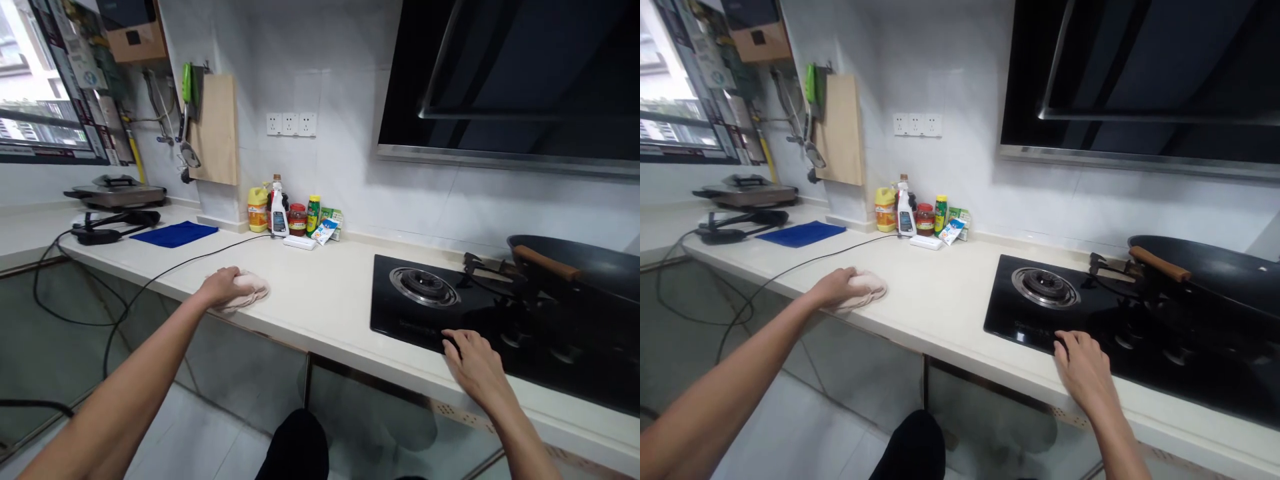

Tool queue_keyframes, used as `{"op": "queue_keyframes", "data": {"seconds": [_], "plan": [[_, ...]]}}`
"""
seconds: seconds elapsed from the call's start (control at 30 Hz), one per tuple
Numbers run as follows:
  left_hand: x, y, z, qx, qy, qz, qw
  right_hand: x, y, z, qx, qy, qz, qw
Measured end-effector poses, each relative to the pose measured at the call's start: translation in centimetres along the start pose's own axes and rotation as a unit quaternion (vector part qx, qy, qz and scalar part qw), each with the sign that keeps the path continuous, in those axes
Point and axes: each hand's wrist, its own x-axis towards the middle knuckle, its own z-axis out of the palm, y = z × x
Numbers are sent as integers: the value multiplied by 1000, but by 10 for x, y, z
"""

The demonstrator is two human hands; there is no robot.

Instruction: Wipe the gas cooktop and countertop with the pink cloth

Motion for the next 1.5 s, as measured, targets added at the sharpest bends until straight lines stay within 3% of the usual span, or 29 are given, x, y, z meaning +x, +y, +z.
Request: {"op": "queue_keyframes", "data": {"seconds": [0.13, 0.33, 0.47, 0.57, 0.8, 0.93, 1.07, 1.2, 1.33, 1.5], "plan": [[-28, 40, 18, -50, -15, 93, 994, -1, -2, -2, -1, -1, -4, 1000], [-93, 135, 69, -164, -43, 240, 956, -2, -7, -9, 2, -2, 1, 1000], [-140, 190, 111, -209, 15, 356, 911, -2, -12, -13, 13, 1, 4, 1000], [-166, 222, 132, -189, 44, 427, 883, -1, -11, -13, 19, -2, 9, 1000], [-201, 311, 147, -46, 43, 491, 869, 2, 13, -3, 24, -27, 8, 999], [-210, 348, 171, 22, 120, 482, 868, 4, 24, 1, 19, -43, 11, 999], [-204, 333, 179, -8, 197, 513, 835, 5, 30, 1, 21, -49, 7, 999], [-188, 283, 167, -27, 165, 523, 836, 3, 31, 0, 7, -50, -4, 999], [-161, 209, 157, -24, 128, 485, 865, 1, 33, 1, 5, -50, -6, 999], [-122, 91, 137, -16, 129, 384, 914, 2, 41, 9, 24, -37, -6, 999]]}}
